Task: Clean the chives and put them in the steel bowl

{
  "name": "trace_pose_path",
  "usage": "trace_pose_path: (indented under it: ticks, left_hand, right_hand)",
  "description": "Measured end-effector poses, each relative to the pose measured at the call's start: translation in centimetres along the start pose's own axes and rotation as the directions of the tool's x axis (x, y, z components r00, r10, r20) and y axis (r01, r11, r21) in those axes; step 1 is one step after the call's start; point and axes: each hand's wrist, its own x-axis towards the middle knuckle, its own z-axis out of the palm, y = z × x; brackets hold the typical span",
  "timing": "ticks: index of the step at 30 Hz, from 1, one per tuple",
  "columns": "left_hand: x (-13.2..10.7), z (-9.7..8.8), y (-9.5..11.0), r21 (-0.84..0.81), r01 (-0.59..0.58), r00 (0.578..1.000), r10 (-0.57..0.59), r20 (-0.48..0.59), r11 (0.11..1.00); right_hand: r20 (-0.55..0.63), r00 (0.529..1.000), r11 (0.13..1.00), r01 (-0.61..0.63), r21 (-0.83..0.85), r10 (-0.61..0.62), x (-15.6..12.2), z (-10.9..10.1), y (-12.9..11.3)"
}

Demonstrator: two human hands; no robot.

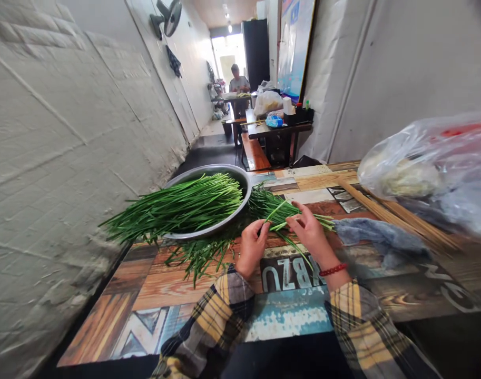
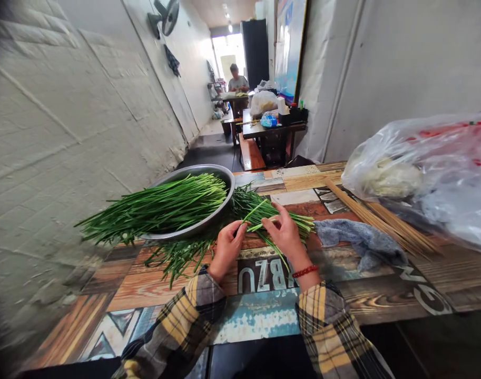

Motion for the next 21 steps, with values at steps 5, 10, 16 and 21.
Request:
trace_pose_path:
  ticks: [5, 10, 16, 21]
  left_hand:
    - [-0.2, 0.0, -0.4, 0.019, -0.046, 0.998, 0.045, 0.036, 0.999]
    - [-0.1, 0.1, -0.5, 0.015, -0.024, 0.999, 0.024, 0.024, 1.0]
    - [0.2, -0.2, -0.5, -0.067, 0.103, 0.994, -0.101, 0.038, 0.992]
    - [0.4, -0.6, -0.6, -0.109, 0.162, 0.986, -0.156, 0.062, 0.981]
  right_hand:
    - [0.057, 0.998, 1.0, 0.023, 0.018, -0.024, -0.2, 0.5, 0.2]
    - [0.111, 0.994, 0.995, 0.004, 0.1, -0.015, -0.3, 0.8, 0.5]
    - [-0.053, 0.989, 0.987, 0.13, -0.092, -0.136, 0.1, -0.2, 0.2]
    - [-0.231, 0.97, 0.997, 0.077, 0.003, -0.075, 0.7, -1.5, 1.0]
